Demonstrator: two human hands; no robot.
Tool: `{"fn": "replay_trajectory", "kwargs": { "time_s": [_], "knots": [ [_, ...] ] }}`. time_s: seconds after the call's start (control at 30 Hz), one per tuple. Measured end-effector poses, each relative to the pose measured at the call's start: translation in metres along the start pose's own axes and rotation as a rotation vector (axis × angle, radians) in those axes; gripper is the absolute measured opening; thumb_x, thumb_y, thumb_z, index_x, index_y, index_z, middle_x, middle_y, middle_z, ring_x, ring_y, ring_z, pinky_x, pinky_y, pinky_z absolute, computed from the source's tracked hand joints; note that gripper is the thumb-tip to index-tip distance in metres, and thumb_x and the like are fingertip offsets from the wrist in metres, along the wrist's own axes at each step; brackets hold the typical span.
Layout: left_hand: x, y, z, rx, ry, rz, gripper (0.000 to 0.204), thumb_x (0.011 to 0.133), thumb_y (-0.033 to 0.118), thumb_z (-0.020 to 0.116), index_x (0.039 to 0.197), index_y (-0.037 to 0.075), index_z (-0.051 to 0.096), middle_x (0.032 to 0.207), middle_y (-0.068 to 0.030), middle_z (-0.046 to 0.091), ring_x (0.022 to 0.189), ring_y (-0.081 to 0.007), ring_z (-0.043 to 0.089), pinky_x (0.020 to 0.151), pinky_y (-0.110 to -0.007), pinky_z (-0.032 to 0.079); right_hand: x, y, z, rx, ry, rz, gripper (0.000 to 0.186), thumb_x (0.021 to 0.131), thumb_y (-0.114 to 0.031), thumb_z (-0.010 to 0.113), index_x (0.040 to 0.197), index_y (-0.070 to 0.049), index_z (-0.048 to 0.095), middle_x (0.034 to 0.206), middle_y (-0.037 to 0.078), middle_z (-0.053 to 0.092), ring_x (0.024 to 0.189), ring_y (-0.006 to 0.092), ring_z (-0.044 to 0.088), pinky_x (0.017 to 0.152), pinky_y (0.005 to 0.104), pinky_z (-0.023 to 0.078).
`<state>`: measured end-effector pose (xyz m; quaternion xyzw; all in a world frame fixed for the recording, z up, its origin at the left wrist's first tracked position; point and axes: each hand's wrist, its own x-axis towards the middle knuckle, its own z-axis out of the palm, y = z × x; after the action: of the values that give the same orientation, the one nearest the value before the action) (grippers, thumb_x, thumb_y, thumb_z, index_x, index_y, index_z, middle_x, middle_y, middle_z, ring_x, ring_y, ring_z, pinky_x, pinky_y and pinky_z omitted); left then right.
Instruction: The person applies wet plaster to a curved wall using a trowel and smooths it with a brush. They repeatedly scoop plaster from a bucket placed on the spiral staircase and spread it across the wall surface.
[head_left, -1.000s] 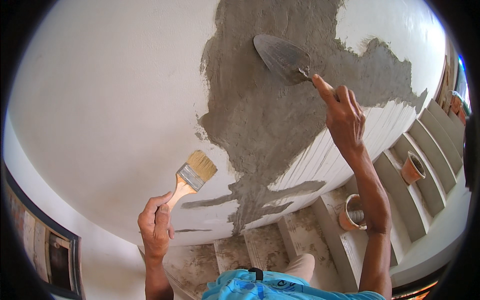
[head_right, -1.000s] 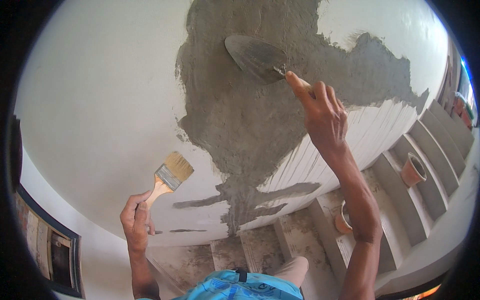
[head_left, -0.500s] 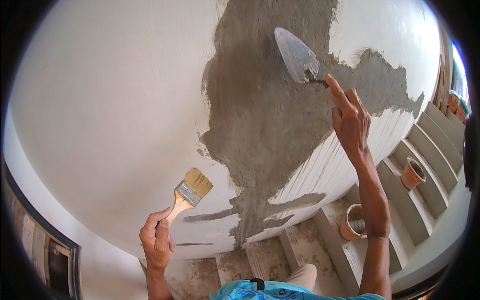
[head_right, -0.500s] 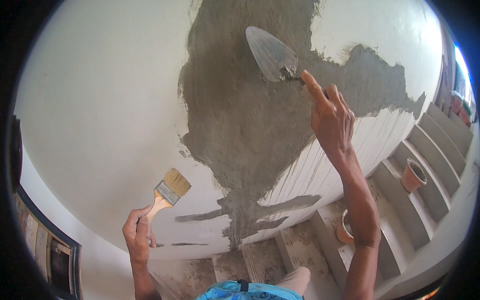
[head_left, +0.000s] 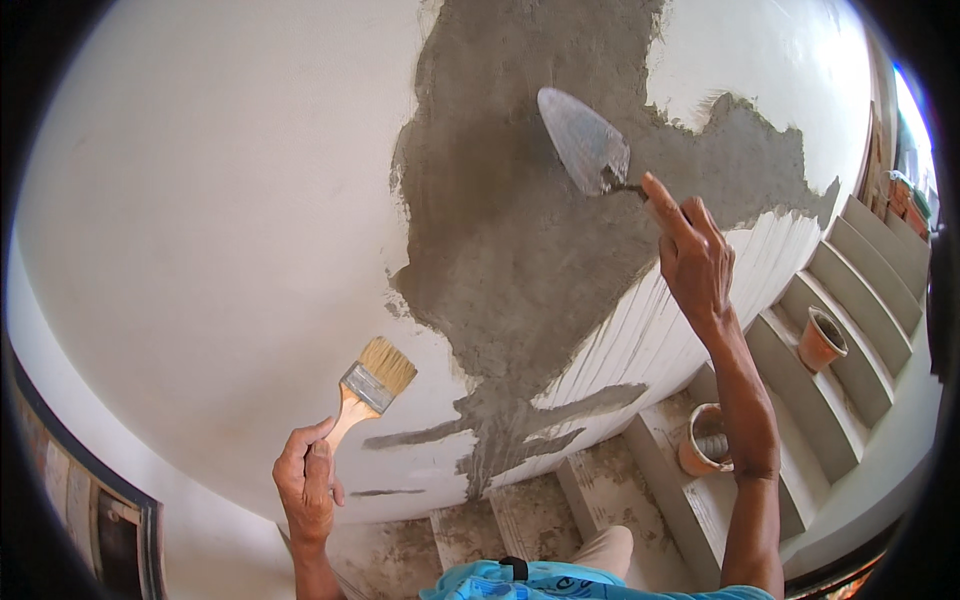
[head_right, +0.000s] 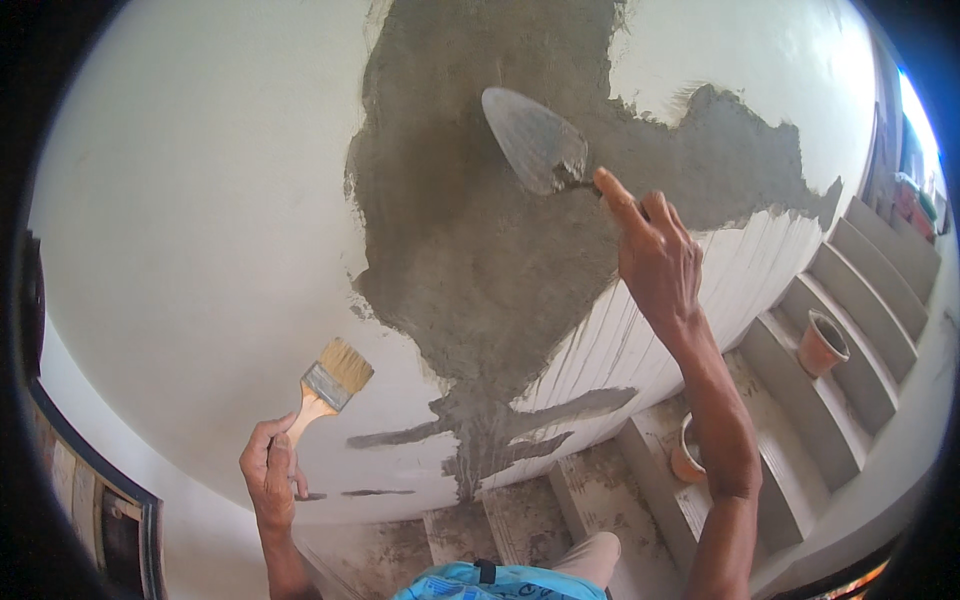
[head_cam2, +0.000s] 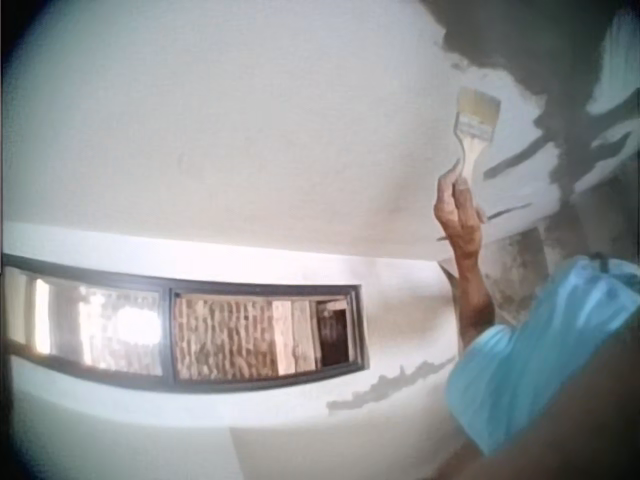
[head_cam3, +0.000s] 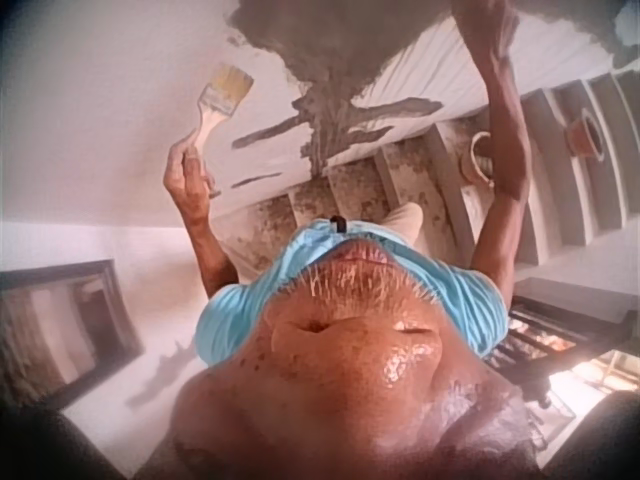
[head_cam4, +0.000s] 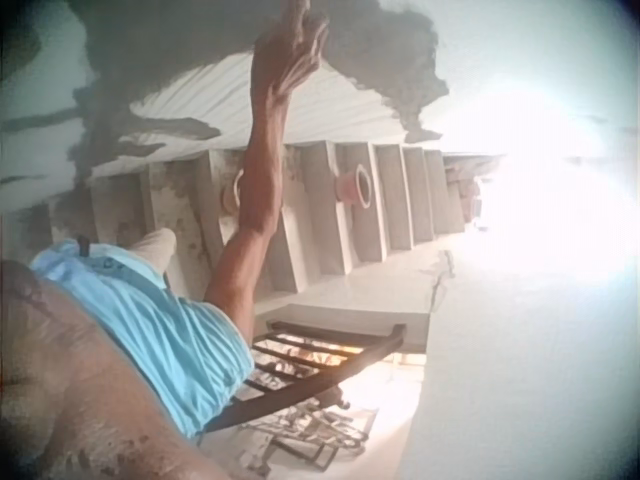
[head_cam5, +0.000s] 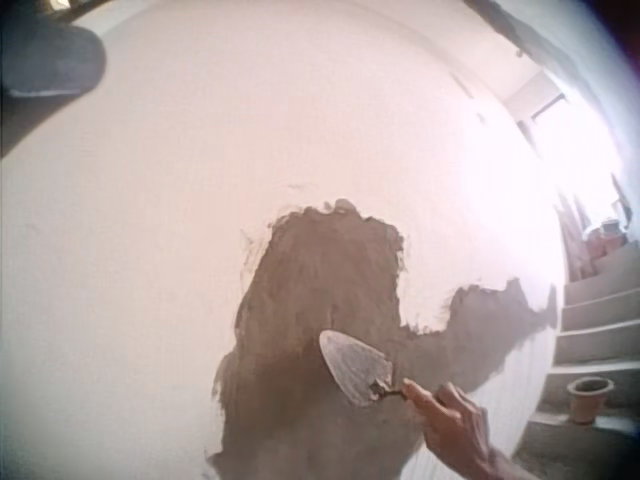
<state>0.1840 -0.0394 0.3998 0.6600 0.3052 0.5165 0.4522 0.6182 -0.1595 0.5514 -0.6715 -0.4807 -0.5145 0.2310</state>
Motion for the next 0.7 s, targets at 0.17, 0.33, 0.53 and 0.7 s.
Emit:
{"fn": "replay_trajectory", "kwargs": {
  "time_s": [0.17, 0.33, 0.53, 0.7],
  "knots": [
    [0.004, 0.000, 0.007, -0.030, -0.017, 0.033, 0.027, 0.103, 0.010, 0.047, 0.120, -0.002, 0.065, 0.069, 0.0027, 0.042, 0.051, -0.0033, 0.036, 0.038, -0.022, 0.038, 0.021, 0.010, 0.005, -0.154, 0.112, -0.062, 0.070, 0.086, 0.006, 0.063, 0.144, -0.034, 0.055, 0.082, 0.001, 0.052, 0.075, 0.0148, 0.060, 0.064, 0.0311, 0.059],
    [0.001, -0.007, 0.000, -0.015, -0.018, -0.015, 0.028, 0.103, 0.010, 0.047, 0.120, -0.003, 0.064, 0.070, 0.0024, 0.043, 0.051, -0.0033, 0.037, 0.038, -0.022, 0.038, 0.012, 0.018, 0.000, -0.256, 0.064, -0.096, 0.071, 0.087, 0.006, 0.063, 0.144, -0.035, 0.054, 0.085, 0.001, 0.053, 0.078, 0.0152, 0.062, 0.065, 0.0319, 0.060],
    [0.000, 0.005, -0.005, 0.034, 0.031, 0.004, 0.027, 0.103, 0.008, 0.046, 0.120, -0.003, 0.064, 0.068, 0.0025, 0.042, 0.051, -0.0033, 0.035, 0.039, -0.021, 0.039, 0.014, 0.014, -0.008, -0.207, 0.085, -0.066, 0.074, 0.087, 0.007, 0.063, 0.146, -0.036, 0.051, 0.087, 0.001, 0.054, 0.080, 0.0151, 0.062, 0.065, 0.0318, 0.060],
    [0.019, 0.026, 0.008, -0.011, 0.014, 0.167, 0.028, 0.103, 0.009, 0.046, 0.120, -0.003, 0.064, 0.068, 0.0026, 0.043, 0.052, -0.0027, 0.035, 0.039, -0.022, 0.039, 0.033, 0.009, -0.006, -0.229, 0.083, -0.065, 0.077, 0.085, 0.008, 0.063, 0.147, -0.036, 0.051, 0.088, 0.001, 0.054, 0.082, 0.0159, 0.062, 0.068, 0.0337, 0.060]
  ]
}}
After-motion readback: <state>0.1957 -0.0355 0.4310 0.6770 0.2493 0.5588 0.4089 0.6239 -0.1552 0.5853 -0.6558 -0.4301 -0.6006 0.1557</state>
